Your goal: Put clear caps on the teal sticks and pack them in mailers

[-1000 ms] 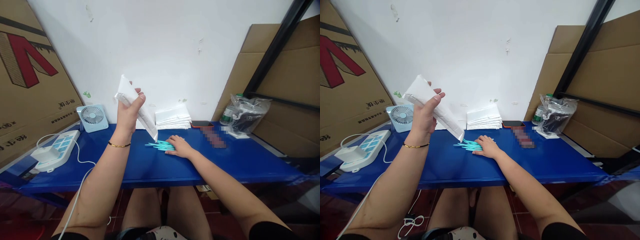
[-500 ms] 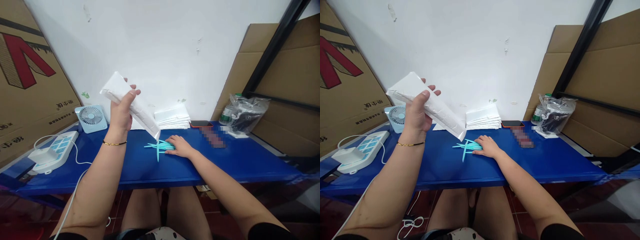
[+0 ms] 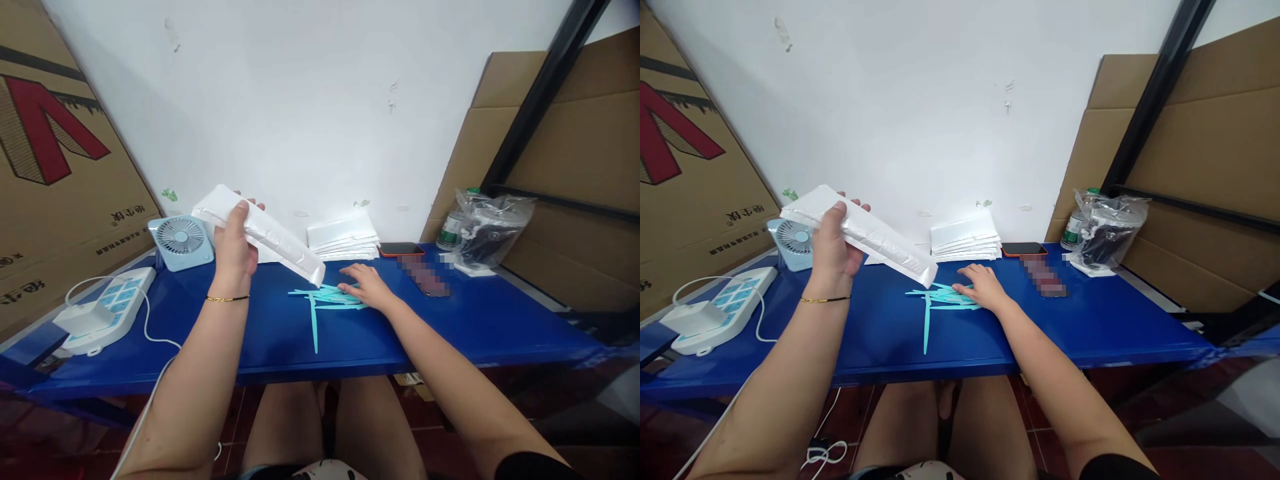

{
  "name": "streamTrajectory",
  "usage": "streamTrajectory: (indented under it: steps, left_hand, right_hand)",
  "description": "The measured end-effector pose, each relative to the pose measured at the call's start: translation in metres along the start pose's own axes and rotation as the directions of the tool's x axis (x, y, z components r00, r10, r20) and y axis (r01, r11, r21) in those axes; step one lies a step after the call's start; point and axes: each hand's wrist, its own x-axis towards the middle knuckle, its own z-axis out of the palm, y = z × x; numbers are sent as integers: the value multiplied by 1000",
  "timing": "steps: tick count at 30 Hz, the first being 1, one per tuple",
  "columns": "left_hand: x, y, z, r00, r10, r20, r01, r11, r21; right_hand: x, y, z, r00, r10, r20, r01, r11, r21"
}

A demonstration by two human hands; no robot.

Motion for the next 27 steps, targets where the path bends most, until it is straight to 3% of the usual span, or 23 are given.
streamTrajectory:
  steps: [2,4,7,9,11,13,15,17,19,21,23,24,25,26,27]
  left_hand:
    - [-2,-8,-1,999,-40,-8,39,999,-24]
    - [-1,-14,-7,994,-57,-91,54,998,-33]
    - [5,-18,-28,973,84,-215,-61,992,112]
    - [8,-16,-45,969,215,-126,-161,925,344]
    - [9,-14,-59,969,231,85,-237,781,578]
    - [8,-18,-70,944,96,314,-305,613,729]
    - [2,-28,-76,869,-181,460,-344,447,826]
    - [-9,-41,-78,767,-471,435,-345,269,899]
    - [-25,-53,-72,704,-601,378,-364,152,919]
    - [-45,-60,-58,637,-616,464,-420,227,879]
    - [-68,-61,-37,526,-613,590,-463,375,803]
    - [-79,-60,-26,542,-605,583,-448,379,810]
    - [-90,-58,-16,603,-603,523,-416,322,851]
    - [-100,-56,-7,635,-619,462,-398,251,882]
    - [-109,-54,0,632,-650,422,-394,198,897]
  right_hand:
    - [0,10,-2,997,61,-45,-60,998,26]
    - [-1,22,-5,993,100,-68,-97,994,47]
    - [-5,42,-9,991,124,-45,-119,989,87]
    - [-8,52,-12,991,136,-6,-134,983,127]
    - [-11,57,-14,988,150,41,-155,975,157]
    - [-12,59,-15,984,153,86,-166,972,168]
    - [-12,60,-14,983,140,118,-159,974,163]
    - [-11,60,-12,984,121,133,-141,978,157]
    - [-11,61,-10,985,105,138,-126,981,151]
    - [-10,62,-10,986,91,142,-113,982,153]
    - [-10,63,-10,986,84,144,-107,982,158]
    - [-10,64,-10,986,87,144,-110,980,163]
    - [-11,65,-11,985,96,145,-120,978,170]
    - [-11,65,-11,983,109,149,-136,974,181]
    - [-12,66,-12,980,125,154,-154,969,194]
